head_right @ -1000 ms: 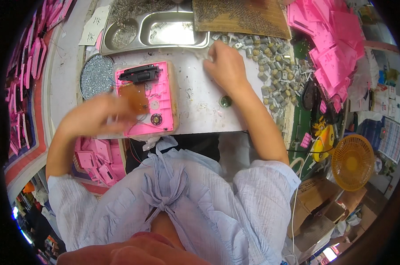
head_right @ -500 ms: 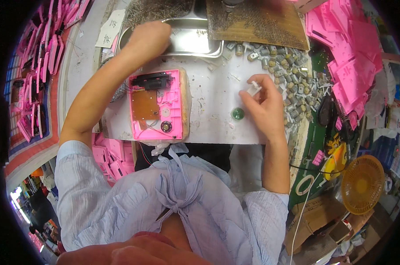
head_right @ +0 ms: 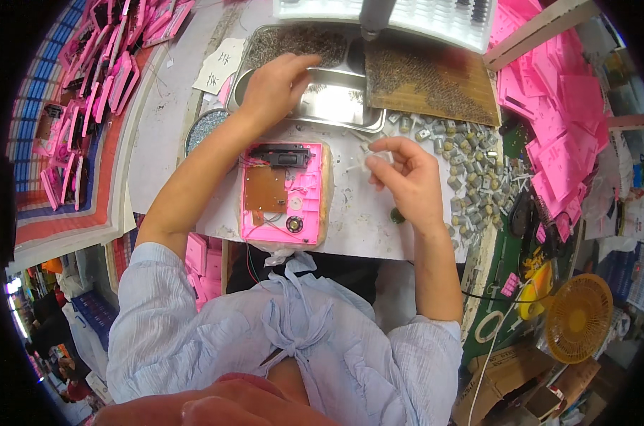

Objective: Assembling and soldering electronic components inside a pink toy camera housing.

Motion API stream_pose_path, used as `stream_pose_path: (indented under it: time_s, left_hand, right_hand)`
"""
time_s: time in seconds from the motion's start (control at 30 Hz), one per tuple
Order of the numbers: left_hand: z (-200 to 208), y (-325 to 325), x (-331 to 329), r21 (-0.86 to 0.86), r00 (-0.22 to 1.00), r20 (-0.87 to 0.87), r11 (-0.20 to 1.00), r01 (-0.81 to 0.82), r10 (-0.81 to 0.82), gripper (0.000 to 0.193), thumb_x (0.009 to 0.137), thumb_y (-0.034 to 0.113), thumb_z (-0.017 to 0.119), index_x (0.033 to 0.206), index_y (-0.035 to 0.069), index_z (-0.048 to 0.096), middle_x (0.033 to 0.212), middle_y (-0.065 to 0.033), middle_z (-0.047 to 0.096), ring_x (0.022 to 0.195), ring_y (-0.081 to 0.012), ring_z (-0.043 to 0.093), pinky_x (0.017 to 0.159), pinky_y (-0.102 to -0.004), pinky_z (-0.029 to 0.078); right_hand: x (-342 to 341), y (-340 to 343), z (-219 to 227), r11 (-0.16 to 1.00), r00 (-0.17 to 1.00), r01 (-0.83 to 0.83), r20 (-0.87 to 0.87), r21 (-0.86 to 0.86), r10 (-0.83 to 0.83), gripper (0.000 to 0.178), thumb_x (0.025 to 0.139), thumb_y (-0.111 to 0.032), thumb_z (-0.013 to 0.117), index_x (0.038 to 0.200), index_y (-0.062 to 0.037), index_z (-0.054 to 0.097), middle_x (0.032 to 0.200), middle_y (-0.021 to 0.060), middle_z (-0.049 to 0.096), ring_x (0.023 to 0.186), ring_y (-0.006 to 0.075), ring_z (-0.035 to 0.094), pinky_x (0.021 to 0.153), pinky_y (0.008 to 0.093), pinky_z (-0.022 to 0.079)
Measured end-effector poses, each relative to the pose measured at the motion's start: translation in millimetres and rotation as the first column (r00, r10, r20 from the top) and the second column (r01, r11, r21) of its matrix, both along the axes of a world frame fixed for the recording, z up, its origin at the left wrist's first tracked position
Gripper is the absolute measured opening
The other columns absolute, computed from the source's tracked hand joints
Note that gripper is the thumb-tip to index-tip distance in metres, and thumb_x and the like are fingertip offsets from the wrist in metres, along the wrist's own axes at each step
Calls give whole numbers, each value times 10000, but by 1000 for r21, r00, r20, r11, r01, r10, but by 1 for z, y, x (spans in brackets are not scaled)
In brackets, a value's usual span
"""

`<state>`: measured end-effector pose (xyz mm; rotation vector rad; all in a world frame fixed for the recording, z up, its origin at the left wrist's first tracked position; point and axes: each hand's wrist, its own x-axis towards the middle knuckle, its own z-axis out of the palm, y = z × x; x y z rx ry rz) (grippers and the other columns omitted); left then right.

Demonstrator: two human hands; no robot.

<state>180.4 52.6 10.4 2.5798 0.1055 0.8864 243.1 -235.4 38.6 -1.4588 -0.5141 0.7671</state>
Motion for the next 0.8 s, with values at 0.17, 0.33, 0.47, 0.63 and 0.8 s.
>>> stream_pose_path:
  time_s: [0.17, 0.33, 0.47, 0.63, 0.8]
  left_hand:
    - [18, -26, -41, -518, 997, 3, 853, 63, -71, 142, 955, 69, 670, 1076, 23, 730, 969, -71, 748, 884, -161, 721, 754, -302, 577]
    - [24, -61, -120, -950, 961, 101, -312, 16, -257, 142, 997, 108, 666, 1083, -2, 640, 1005, -101, 723, 898, -187, 733, 785, -301, 628]
    - [16, -82, -149, -798, 955, 227, -599, 69, -193, 134, 1015, 105, 639, 1107, 8, 621, 1023, -114, 715, 932, -189, 732, 845, -313, 641]
    - [3, -98, -160, -747, 968, 226, -657, 103, -105, 92, 1027, 122, 618, 1060, 37, 604, 1029, -95, 700, 932, -174, 726, 806, -277, 635]
    - [-2, -107, -166, -703, 964, 246, -703, 110, -96, 65, 1025, 98, 611, 1047, 38, 599, 1022, -98, 704, 938, -172, 721, 810, -284, 628]
  right_hand:
    - [-23, 12, 3, 989, 842, 146, 521, 24, -138, 201, 893, -24, 761, 1079, 39, 718, 905, 72, 741, 727, 104, 690, 642, 236, 534]
    - [-59, 37, 11, 971, 631, 75, 744, 226, -222, 221, 820, 10, 809, 1024, 10, 723, 871, 94, 751, 667, 141, 685, 595, 250, 524]
    - [-72, 51, 13, 954, 546, 5, 799, 300, -254, 243, 781, 12, 832, 991, -21, 716, 807, 90, 732, 588, 166, 658, 522, 269, 501]
    - [-80, 51, 10, 967, 522, -5, 826, 255, -215, 234, 777, 13, 830, 976, -27, 714, 787, 92, 719, 566, 176, 642, 508, 277, 491]
    - [-86, 45, 5, 971, 494, -32, 848, 238, -192, 244, 760, 26, 827, 964, -24, 704, 780, 95, 711, 568, 199, 642, 510, 292, 493]
